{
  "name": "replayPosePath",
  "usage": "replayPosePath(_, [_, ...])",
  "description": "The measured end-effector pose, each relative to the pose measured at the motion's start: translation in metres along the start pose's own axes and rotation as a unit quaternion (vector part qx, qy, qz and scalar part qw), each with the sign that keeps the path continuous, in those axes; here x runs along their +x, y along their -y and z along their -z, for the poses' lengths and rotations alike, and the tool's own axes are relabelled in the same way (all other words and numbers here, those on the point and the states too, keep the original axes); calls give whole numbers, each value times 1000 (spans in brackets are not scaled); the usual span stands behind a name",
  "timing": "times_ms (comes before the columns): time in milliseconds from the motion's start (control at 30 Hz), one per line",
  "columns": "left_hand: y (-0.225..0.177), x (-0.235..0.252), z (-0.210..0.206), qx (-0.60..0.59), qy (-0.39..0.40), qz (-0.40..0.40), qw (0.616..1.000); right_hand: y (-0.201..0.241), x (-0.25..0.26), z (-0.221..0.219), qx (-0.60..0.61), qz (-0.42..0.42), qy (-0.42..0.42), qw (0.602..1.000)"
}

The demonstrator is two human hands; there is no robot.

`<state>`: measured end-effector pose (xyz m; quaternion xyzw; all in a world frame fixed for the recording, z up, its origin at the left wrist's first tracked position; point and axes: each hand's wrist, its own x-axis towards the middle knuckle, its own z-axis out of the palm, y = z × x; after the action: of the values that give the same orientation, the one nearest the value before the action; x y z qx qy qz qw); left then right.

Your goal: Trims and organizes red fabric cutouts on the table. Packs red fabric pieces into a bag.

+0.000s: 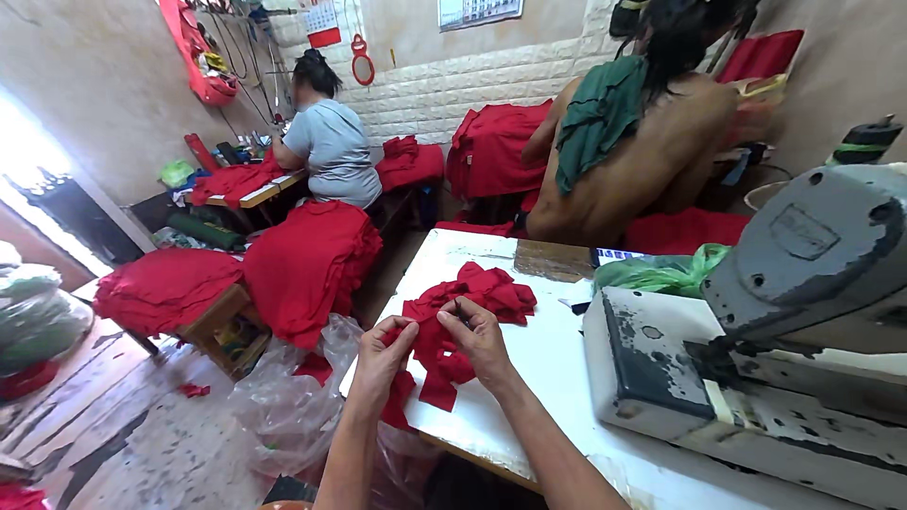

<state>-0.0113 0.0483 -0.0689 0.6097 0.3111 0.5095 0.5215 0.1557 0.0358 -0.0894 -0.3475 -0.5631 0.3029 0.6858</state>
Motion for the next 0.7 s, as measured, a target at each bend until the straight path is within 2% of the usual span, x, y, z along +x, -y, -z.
replayPosePath(167, [0, -5, 3, 11, 50, 48, 998, 3, 1, 1, 12, -45, 14, 999])
replayPosePath(400, [-1, -9, -1, -49, -12, 60, 997, 6, -1, -1, 9, -69, 57, 996])
replayPosePath(533, [-13, -7, -1, -129, -131, 31, 983, 0, 4, 17, -30, -44, -26, 998])
replayPosePath(633, [-17, -4, 12, -173, -140, 0, 975, -9, 9, 31, -127, -38, -92, 987])
replayPosePath(700, [-20, -2, 15, -147, -135, 14, 980, -12, 10, 36, -202, -48, -91, 974])
